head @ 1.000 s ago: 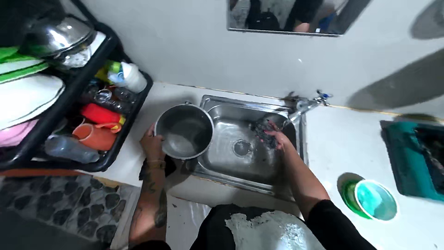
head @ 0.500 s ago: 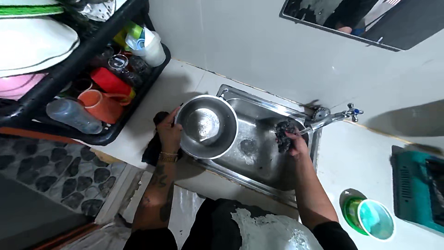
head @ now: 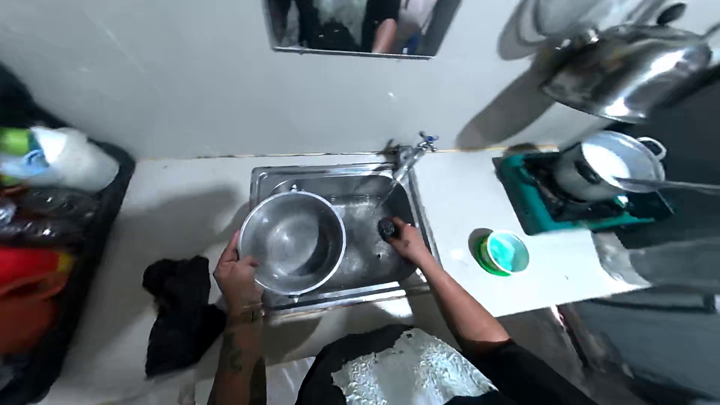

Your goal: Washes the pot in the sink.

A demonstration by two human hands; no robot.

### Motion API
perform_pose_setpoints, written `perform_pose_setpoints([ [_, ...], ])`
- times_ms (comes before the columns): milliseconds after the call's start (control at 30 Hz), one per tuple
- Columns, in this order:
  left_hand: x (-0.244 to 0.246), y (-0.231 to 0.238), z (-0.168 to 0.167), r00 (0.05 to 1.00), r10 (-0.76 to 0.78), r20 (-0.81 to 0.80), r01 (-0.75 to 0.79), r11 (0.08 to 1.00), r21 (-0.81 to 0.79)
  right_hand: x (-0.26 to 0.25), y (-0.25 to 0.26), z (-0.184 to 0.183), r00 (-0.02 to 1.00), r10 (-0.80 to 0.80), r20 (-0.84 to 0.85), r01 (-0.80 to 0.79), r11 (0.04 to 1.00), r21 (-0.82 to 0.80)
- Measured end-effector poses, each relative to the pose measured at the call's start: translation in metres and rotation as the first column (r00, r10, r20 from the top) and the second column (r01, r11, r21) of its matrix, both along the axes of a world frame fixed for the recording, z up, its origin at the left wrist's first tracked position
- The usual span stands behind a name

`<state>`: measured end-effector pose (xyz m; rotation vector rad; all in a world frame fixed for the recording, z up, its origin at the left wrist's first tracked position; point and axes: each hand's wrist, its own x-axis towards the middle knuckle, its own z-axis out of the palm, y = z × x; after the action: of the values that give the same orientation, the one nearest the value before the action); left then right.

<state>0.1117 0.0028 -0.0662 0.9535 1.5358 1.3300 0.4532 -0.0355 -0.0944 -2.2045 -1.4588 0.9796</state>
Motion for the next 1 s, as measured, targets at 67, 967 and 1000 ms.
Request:
perform_pose_setpoints([
  [67,0.018,0.003,0.002,1.000,-0.020,0.006,0.021,0.998,-0.057,0.029,0.005,0.009,0.984,-0.140,0.111,0.129,0.986,0.105],
  [967,0.141,0.094,-0.019,0.847,-0.353,-0.397,0.458,0.863,0.211,0.031,0.067,-0.093,0.698,0.536,0.475,-0.702,0.643,0.305],
  [1000,0.133,0.102,-0.017,0.871,-0.381,-0.310,0.440,0.885,0.151,0.036,0.063,-0.085,0.680,0.549,0.486,-0.729,0.570,0.378],
])
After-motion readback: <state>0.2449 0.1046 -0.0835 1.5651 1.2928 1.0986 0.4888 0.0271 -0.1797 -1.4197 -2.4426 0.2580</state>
